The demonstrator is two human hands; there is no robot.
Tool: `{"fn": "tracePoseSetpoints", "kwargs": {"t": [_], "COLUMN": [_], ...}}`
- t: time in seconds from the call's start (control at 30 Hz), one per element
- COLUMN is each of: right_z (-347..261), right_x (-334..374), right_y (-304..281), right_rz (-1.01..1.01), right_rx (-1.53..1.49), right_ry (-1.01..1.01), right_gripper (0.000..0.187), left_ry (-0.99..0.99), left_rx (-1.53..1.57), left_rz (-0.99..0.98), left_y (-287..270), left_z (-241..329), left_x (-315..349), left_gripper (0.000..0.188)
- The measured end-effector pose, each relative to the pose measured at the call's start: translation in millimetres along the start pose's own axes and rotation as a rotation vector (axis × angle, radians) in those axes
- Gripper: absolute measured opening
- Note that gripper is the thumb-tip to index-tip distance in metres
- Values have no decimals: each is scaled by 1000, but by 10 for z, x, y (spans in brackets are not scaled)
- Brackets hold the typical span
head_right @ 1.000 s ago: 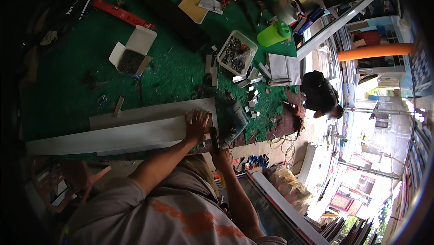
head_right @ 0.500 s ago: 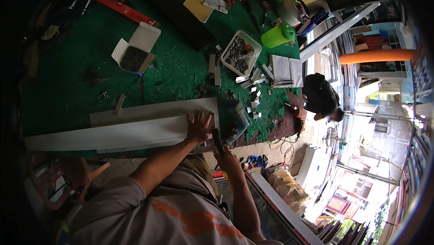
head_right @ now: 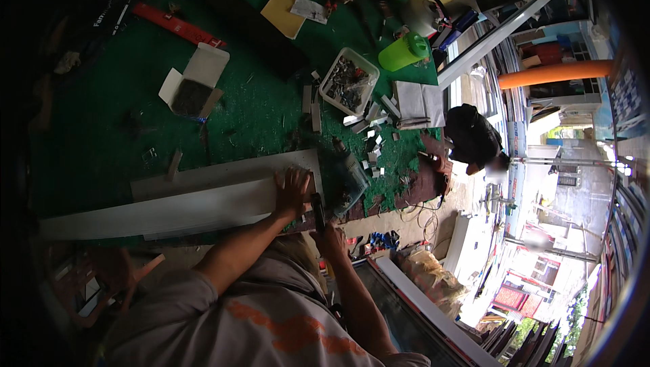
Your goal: The person assembles white window frame components on a green workbench. They position a long frame piece, use a power drill to fasten it, then lift and place the piece against a vertical rack. The person repeats drilling and repositioning steps on the same frame piece.
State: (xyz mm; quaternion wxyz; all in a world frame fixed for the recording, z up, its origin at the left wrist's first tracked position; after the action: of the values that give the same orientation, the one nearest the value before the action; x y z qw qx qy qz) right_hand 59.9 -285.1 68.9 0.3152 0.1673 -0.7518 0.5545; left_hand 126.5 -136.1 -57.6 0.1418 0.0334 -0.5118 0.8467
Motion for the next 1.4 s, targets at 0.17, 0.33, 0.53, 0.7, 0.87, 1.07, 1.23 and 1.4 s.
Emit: {"fn": "tracePoseSetpoints", "kwargs": {"t": [0.17, 0.33, 0.53, 0.7, 0.87, 1.07, 1.23, 1.4], "right_z": [213, 272, 127, -24, 476, 1800, 2056, 1811], "right_x": [-148, -307, -326, -165, -24, 193, 401, 538], "right_y": [-45, 321, 349, 279, 256, 272, 650, 1214], "right_rz": [-153, -58, -10, 97, 598, 331, 153, 119], "right_rx": [-148, -240, -318, -444, -561, -718, -754, -1083], "right_ry": [-83, -10, 67, 5, -135, 338, 742, 692], "right_gripper": [58, 55, 47, 39, 30, 41, 20, 21], "left_ry": [-27, -5, -12, 0, 45, -69, -321, -436], "left_rx": [116, 55, 8, 75, 584, 99, -4, -277], "left_rz": [-14, -28, -21, 7, 95, 924, 276, 204], "left_y": [-8, -3, 24, -23, -338, -1635, -2075, -1883], "left_z": [31, 50, 16, 34, -237, -2374, -3741, -3871], "left_x": [10, 14, -4, 43, -99, -668, -1129, -1081], "left_gripper": [102, 98, 100, 108, 95, 14, 36, 31]}}
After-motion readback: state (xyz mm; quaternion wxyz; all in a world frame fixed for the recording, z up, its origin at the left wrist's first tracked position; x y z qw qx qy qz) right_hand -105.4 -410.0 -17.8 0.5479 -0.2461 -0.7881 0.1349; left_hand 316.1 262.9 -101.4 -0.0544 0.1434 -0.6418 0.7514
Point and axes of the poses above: each hand's wrist, its own x-axis away from the middle knuckle, its own y-axis out of the palm, z = x × y, the point moved 1 cm from there along -x, towards the middle knuckle, and after that the axes turned 4 degrees about -z, right-handed, at the moved point
